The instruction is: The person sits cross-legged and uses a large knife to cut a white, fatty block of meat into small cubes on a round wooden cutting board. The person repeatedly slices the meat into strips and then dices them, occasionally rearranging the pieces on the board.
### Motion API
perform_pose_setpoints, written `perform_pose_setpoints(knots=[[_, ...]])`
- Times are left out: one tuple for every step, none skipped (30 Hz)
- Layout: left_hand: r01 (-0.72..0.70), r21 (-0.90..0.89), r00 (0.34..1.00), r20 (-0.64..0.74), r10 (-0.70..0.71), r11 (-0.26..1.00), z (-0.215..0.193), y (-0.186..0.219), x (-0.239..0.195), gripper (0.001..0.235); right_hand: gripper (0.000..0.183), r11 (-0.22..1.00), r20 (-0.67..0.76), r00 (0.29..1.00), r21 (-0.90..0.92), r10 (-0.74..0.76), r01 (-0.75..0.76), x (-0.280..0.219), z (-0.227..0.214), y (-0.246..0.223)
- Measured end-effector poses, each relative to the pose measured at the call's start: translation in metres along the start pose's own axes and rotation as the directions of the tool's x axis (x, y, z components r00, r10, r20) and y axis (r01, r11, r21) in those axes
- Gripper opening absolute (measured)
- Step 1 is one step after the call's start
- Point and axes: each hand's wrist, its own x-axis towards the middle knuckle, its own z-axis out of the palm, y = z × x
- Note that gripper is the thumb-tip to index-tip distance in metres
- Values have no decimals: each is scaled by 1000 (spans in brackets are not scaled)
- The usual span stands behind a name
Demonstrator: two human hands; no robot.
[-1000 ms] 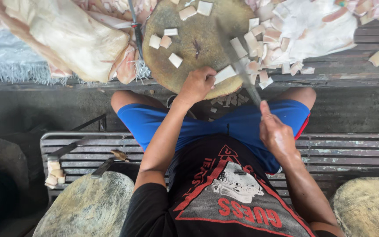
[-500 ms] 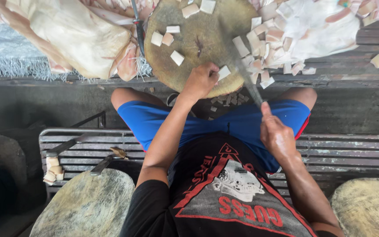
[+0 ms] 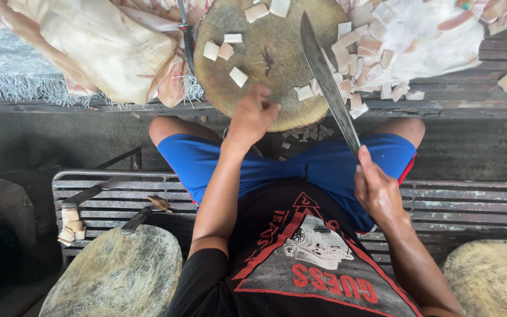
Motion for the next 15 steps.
perform_pose_setpoints(knots=[[38,-32,999,-20,-38,999,-6,5,-2,39,59,1000,-11,1000,27,-14,14,-1,-2,1],[42,-67,998,-36,-45,997,-12,10,-6,38,60,1000,35,999,10,-29,28,-1,-4,2],[48,-100,997,-52,-54,994,-18,15,-10,37,60,999,83,996,-5,-42,43,-1,-6,4],[53,-134,996,-68,-63,990,-21,19,-10,37,61,998,130,990,-19,-55,58,-1,-7,8],[70,-145,995,-62,-80,987,-21,23,-9,36,61,998,140,989,-43,-44,50,2,-3,13],[87,-157,994,-56,-96,984,-20,25,-8,36,61,997,150,988,-67,-32,42,12,3,23],[98,-171,993,-55,-109,980,-16,27,-5,36,61,995,158,987,-94,-25,40,25,7,36],[17,-92,997,-68,-23,996,-8,28,2,34,60,995,100,994,-84,-47,55,40,7,51],[-65,-12,996,-69,64,998,4,28,13,32,60,995,40,997,-76,-64,67,54,7,64],[-147,68,986,-64,151,987,17,28,25,30,56,989,-15,999,-141,-43,41,70,6,75],[-216,65,974,-47,220,974,33,28,42,26,52,978,-74,997,-206,-33,17,85,2,86],[-285,60,958,-30,287,957,51,28,64,23,51,981,-120,992,-186,31,-53,95,0,91],[-337,171,940,17,340,926,71,31,90,26,50,978,-165,981,-164,99,-126,101,-4,95],[-390,277,920,68,387,878,90,34,120,31,49,971,-208,964,-137,167,-198,105,-9,97],[-497,389,860,101,501,776,110,39,149,44,51,968,-236,949,-90,208,-235,105,-12,99]])
